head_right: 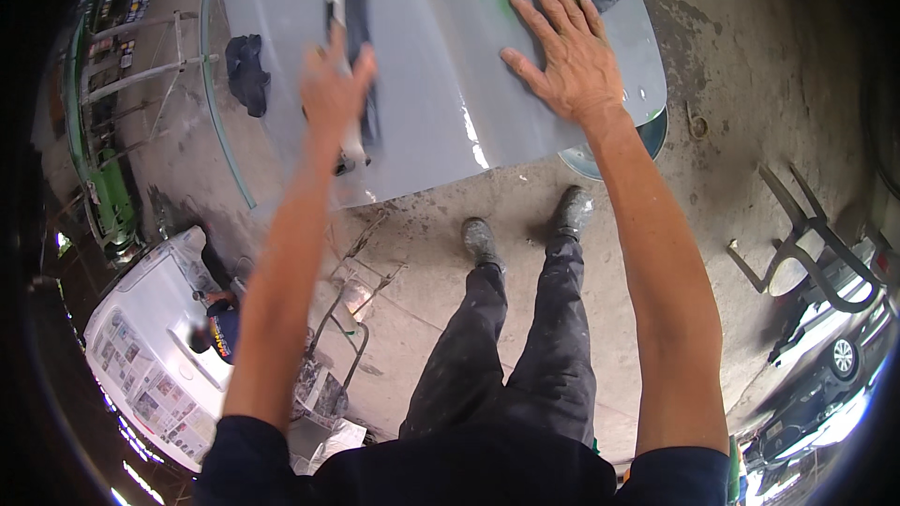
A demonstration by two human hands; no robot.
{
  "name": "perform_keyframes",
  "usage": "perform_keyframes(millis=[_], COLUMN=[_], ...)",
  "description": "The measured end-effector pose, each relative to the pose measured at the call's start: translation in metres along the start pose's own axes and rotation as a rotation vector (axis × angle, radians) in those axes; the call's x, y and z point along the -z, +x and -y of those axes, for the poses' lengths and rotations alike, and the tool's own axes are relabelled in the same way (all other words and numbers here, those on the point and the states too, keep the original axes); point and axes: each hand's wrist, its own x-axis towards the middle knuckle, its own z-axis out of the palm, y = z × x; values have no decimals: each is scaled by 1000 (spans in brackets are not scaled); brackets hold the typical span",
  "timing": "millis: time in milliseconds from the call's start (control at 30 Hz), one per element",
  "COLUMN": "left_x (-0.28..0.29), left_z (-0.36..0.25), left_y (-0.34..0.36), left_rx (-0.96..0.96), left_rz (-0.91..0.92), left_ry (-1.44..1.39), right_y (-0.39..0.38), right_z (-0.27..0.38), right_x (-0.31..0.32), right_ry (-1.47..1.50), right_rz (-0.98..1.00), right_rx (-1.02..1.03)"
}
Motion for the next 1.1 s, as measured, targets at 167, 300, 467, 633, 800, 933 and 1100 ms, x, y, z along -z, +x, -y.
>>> perform_keyframes(millis=[167,300,467,633,800,933,1100], left_x=[4,46,19,-10,31,45,-5], left_z=[-9,-53,-8,29,-38,-42,9], left_y=[44,-122,-96,66,-66,-159,-16], left_rx=[140,63,-97,77,58,-62,-20], left_rz=[-124,-21,-11,-66,-53,80,81], left_ry=[23,-51,-127,60,111,-143,-24], right_y=[0,6,6,0,5,7,-1], right_z=[0,2,2,1,3,1,0], right_x=[0,8,8,0,5,9,2], right_ry=[14,35,20,7,-16,30,38], right_rz=[13,28,46,-11,55,13,-59], right_rx=[-16,-22,-18,-4,-49,-11,21])
